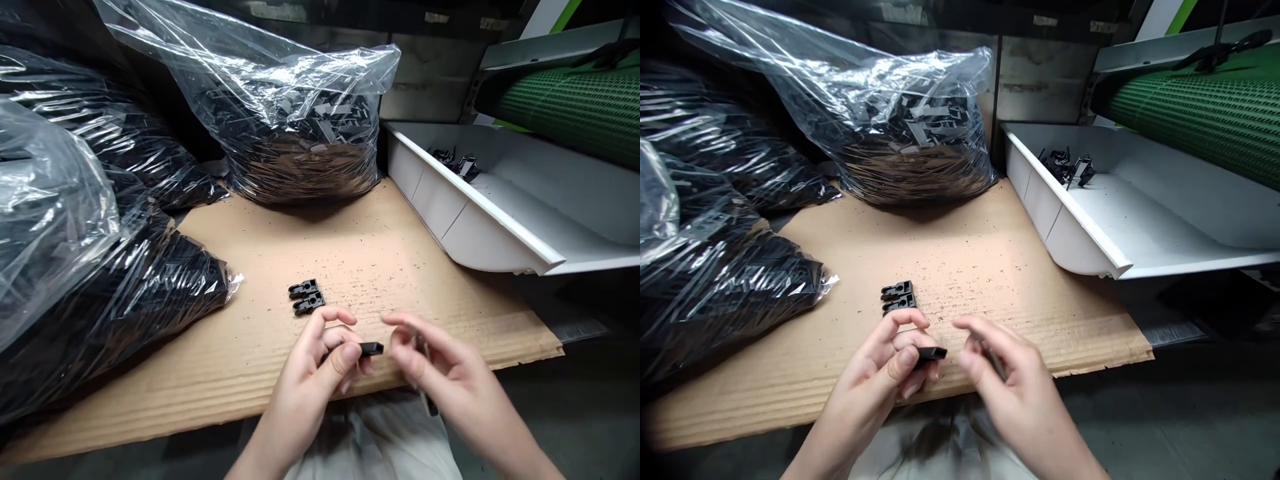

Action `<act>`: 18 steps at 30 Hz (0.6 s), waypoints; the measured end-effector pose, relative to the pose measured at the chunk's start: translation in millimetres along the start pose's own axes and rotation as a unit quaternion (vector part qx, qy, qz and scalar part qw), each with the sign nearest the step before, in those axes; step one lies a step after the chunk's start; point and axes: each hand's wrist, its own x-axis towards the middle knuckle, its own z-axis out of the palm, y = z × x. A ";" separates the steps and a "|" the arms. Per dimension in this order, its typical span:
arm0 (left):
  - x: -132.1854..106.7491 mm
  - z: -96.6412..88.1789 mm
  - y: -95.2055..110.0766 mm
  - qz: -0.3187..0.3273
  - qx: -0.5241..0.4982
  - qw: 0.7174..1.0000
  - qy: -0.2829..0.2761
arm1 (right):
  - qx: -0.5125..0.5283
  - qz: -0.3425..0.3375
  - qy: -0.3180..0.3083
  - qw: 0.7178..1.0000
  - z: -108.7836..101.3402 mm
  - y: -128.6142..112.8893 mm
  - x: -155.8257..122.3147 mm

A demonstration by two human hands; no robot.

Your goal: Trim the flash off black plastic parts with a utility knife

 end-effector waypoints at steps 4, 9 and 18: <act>2.6 2.8 8.4 -0.035 -0.024 0.999 -0.023 | -0.171 -0.249 0.027 0.953 8.2 3.4 -5.7; 6.2 5.4 15.1 -0.068 -0.034 0.997 -0.003 | -0.359 -0.376 0.104 0.848 18.5 15.5 -16.2; 5.1 2.5 5.4 0.004 -0.008 0.997 0.077 | -0.399 -0.320 -0.015 0.859 -20.7 8.6 -25.0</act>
